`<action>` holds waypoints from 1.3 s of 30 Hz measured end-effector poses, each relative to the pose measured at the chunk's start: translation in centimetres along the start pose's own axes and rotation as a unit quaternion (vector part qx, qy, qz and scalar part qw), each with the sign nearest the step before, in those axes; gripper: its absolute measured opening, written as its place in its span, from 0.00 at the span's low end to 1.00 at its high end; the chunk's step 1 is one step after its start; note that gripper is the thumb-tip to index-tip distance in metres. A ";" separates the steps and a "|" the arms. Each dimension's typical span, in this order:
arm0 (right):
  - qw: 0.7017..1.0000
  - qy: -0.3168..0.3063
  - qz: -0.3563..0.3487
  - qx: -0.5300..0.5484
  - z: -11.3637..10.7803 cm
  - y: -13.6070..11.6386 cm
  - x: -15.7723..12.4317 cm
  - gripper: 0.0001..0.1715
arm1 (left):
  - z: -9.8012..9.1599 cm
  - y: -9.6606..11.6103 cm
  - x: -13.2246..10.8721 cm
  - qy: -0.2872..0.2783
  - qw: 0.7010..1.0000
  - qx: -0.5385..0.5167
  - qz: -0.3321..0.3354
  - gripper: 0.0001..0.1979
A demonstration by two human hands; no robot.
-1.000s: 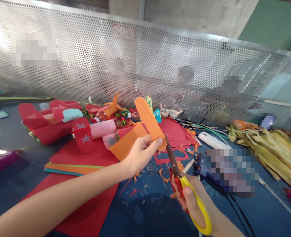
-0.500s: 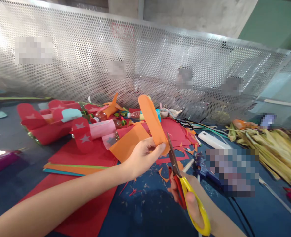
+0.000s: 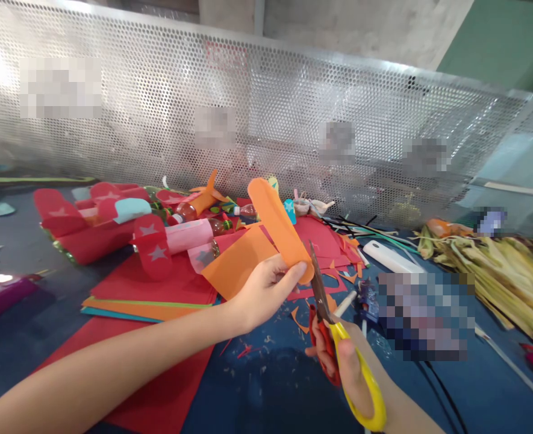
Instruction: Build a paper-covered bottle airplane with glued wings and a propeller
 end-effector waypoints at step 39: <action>0.983 0.145 0.082 0.078 -4.6 -1.8 4.6 0.17 | 0.7 -4.7 0.5 -0.359 0.888 -0.063 -0.280 0.16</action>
Point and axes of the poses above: each hand's wrist, its own x-axis towards the middle knuckle, its own z-axis out of the palm, y = z × x, the point moved 2 cm from there along x, towards the middle knuckle, and after that the axes turned 12 degrees about y, right-handed, at the moved point
